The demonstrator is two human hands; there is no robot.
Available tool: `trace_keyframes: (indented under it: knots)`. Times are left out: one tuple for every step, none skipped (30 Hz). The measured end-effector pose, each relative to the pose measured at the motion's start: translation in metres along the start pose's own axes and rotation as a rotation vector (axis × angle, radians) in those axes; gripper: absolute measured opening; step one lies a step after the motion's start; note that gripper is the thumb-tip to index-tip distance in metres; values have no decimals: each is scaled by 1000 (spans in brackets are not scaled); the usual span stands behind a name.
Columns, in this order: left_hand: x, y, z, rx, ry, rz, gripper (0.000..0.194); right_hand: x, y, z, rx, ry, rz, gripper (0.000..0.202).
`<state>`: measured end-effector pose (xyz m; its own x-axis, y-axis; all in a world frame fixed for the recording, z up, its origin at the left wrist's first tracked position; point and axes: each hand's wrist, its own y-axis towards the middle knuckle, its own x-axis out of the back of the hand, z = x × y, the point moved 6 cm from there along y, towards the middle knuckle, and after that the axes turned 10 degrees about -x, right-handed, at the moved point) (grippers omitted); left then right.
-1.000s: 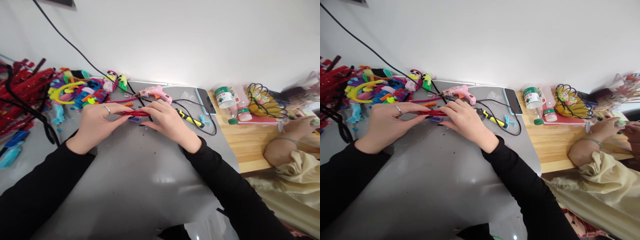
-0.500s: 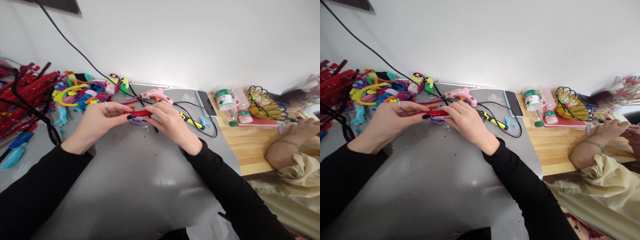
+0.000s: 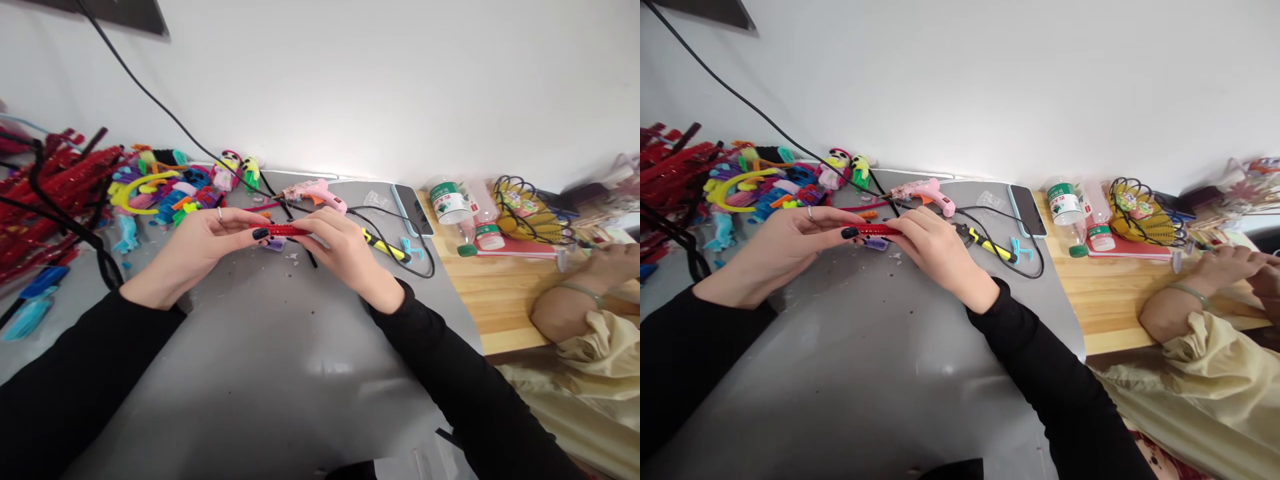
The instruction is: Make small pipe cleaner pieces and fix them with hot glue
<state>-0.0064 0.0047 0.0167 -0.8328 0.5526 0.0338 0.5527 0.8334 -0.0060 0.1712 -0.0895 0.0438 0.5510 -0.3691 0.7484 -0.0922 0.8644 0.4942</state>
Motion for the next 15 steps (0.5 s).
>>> trace_keyframes:
  knots:
    - [0, 1, 2, 0, -4, 11, 29, 0, 0, 0, 2, -1, -1, 23]
    - [1, 1, 4, 1, -5, 22, 30, 0, 0, 0, 6, -4, -1, 22]
    - [1, 2, 6, 2, -4, 30, 31, -1, 0, 0, 10, -6, 0, 22]
    - [1, 2, 8, 5, 2, 38, 32, -2, 0, 0, 18, -7, 2, 22]
    - [1, 3, 9, 10, 10, 44, 34, -3, -1, 0, 29, -6, 1, 22]
    - [1, 3, 10, 20, 19, 51, 36, -3, -1, 0, 41, -4, -2, 22]
    - [1, 3, 11, 31, 28, 57, 36, -4, -1, 1, 53, -2, -7, 22]
    - [-1, 3, 11, 45, 39, 69, 37, -4, -1, 1, 63, 0, -12, 23]
    - [-1, 2, 10, 52, 48, 74, 36, -5, -1, 1, 71, 0, -15, 23]
    - [-2, 2, 10, 54, 58, 75, 36, -5, -1, 1, 77, -1, -15, 24]
    - [-2, 1, 8, 50, 70, 70, 35, -5, -1, 2, 82, -3, -13, 24]
    - [-2, 1, 7, 41, 82, 61, 34, -5, -1, 2, 90, -6, -13, 25]
    - [-2, 1, 5, 27, 94, 49, 33, -4, -1, 2, 101, -10, -14, 25]
    - [-2, 0, 3, 10, 104, 33, 32, -4, -1, 3, 114, -15, -17, 25]
    - [-2, 0, 1, -5, 115, 22, 30, -3, -2, 4, 128, -22, -19, 25]
